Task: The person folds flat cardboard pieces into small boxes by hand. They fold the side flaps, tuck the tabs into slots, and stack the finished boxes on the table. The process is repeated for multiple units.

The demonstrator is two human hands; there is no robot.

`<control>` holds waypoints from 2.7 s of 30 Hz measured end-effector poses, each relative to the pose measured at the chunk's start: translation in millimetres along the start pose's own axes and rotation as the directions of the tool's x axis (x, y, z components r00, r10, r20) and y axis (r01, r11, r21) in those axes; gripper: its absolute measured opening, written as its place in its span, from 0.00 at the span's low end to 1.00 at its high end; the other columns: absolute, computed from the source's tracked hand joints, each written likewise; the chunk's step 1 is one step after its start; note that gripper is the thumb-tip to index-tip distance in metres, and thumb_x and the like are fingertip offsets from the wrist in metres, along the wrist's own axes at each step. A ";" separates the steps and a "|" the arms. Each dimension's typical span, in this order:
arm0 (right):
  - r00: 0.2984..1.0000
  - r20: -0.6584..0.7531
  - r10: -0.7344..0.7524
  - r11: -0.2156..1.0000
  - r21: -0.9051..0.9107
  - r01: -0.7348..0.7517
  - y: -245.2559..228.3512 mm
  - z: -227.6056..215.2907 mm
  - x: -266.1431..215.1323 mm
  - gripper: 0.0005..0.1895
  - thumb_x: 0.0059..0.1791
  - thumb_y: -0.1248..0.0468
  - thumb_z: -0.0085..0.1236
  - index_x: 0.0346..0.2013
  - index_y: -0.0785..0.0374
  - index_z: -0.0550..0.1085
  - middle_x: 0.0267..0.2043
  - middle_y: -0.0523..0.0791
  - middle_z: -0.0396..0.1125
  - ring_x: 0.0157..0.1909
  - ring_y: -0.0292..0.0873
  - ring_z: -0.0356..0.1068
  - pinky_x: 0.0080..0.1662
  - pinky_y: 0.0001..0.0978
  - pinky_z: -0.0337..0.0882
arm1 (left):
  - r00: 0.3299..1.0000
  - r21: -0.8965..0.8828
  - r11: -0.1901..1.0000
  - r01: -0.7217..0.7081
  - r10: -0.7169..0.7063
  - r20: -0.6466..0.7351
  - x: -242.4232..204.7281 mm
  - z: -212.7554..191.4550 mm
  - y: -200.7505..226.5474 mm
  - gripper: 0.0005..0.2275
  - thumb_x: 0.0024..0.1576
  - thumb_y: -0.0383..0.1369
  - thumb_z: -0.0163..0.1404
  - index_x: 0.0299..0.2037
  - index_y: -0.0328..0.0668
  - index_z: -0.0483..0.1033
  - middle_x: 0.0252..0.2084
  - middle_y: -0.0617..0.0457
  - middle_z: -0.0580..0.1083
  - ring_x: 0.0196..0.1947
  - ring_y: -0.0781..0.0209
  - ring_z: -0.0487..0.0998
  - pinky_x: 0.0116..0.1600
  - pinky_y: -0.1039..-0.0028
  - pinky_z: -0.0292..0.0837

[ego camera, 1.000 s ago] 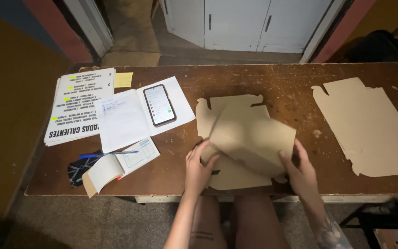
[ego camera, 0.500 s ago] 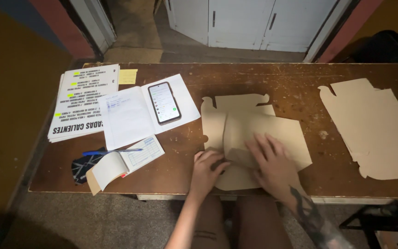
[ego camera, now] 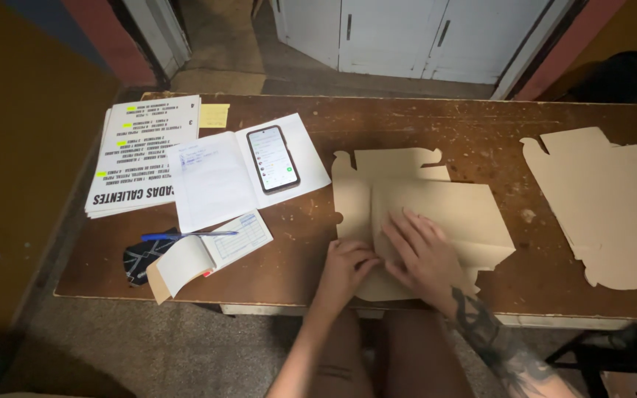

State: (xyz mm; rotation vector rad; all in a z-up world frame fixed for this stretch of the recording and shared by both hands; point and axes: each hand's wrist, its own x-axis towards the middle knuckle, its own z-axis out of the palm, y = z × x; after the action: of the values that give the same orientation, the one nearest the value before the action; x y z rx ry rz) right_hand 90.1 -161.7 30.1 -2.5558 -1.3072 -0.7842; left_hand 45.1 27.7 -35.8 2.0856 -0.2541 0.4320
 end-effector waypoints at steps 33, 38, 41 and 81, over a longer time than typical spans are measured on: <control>0.647 0.529 0.549 0.797 -0.100 -0.595 87.8 -24.6 -17.1 0.45 0.53 0.32 0.37 0.78 0.48 0.43 0.83 0.40 0.32 0.83 0.43 0.30 0.75 0.65 0.37 | 0.853 0.588 0.799 0.125 -0.390 0.348 112.8 1.9 91.9 0.47 0.57 0.66 0.40 0.77 0.40 0.42 0.80 0.43 0.44 0.81 0.50 0.37 0.78 0.45 0.34; 0.286 0.413 0.865 0.219 0.203 -0.954 129.1 12.0 -60.9 0.50 0.47 0.28 0.53 0.76 0.45 0.54 0.76 0.45 0.53 0.77 0.46 0.50 0.73 0.52 0.54 | 0.872 -0.006 0.872 0.489 -0.489 -0.001 100.4 14.1 53.1 0.43 0.61 0.56 0.46 0.74 0.23 0.45 0.73 0.25 0.55 0.73 0.29 0.55 0.75 0.44 0.48; 0.347 0.195 0.917 0.267 0.345 -0.900 112.2 3.3 -85.7 0.30 0.54 0.38 0.54 0.56 0.58 0.76 0.56 0.49 0.71 0.64 0.51 0.68 0.61 0.48 0.70 | 0.940 -0.076 0.939 0.336 -0.328 0.100 69.8 12.4 17.1 0.28 0.68 0.48 0.41 0.70 0.31 0.62 0.73 0.34 0.60 0.77 0.38 0.51 0.76 0.44 0.32; 0.728 0.563 0.391 0.897 -0.054 -0.439 63.2 -118.1 -12.4 0.66 0.36 0.24 0.71 0.73 0.58 0.53 0.74 0.47 0.54 0.75 0.47 0.51 0.73 0.53 0.43 | 0.957 -0.062 0.974 0.219 -0.202 0.208 32.6 -12.5 68.9 0.32 0.40 0.50 0.71 0.49 0.47 0.67 0.49 0.53 0.79 0.51 0.54 0.79 0.47 0.67 0.74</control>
State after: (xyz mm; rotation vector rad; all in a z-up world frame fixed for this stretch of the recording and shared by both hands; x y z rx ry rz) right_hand 89.7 -252.5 129.4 -2.9557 -0.7659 0.1343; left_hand 48.5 2.2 37.0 2.0476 -0.1621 0.0810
